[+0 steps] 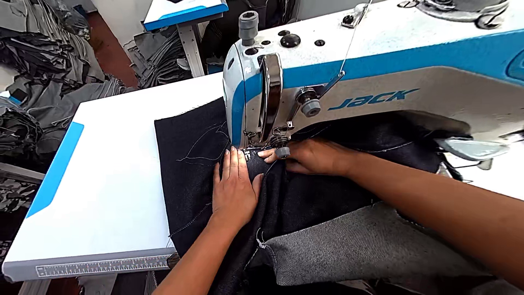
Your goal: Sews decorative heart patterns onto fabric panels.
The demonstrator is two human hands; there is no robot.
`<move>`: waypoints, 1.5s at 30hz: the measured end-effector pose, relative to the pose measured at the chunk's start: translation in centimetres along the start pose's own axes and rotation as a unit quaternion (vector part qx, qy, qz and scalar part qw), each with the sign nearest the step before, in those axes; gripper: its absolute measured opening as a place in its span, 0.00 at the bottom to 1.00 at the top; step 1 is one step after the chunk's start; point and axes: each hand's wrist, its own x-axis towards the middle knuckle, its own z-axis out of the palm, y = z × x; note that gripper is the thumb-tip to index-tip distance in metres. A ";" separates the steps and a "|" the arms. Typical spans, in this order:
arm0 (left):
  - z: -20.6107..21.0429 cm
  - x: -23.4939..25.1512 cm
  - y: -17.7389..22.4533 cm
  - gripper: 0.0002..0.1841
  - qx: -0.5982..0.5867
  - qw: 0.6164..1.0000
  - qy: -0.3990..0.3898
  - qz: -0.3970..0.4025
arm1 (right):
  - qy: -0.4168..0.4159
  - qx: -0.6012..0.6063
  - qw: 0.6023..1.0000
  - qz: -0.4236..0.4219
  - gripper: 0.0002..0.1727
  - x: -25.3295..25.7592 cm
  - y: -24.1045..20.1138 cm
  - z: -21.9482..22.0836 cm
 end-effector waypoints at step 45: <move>-1.1 8.1 -9.8 0.49 -0.054 0.938 -0.094 0.330 | 0.022 -0.085 0.958 0.271 0.23 1.4 -16.6 4.8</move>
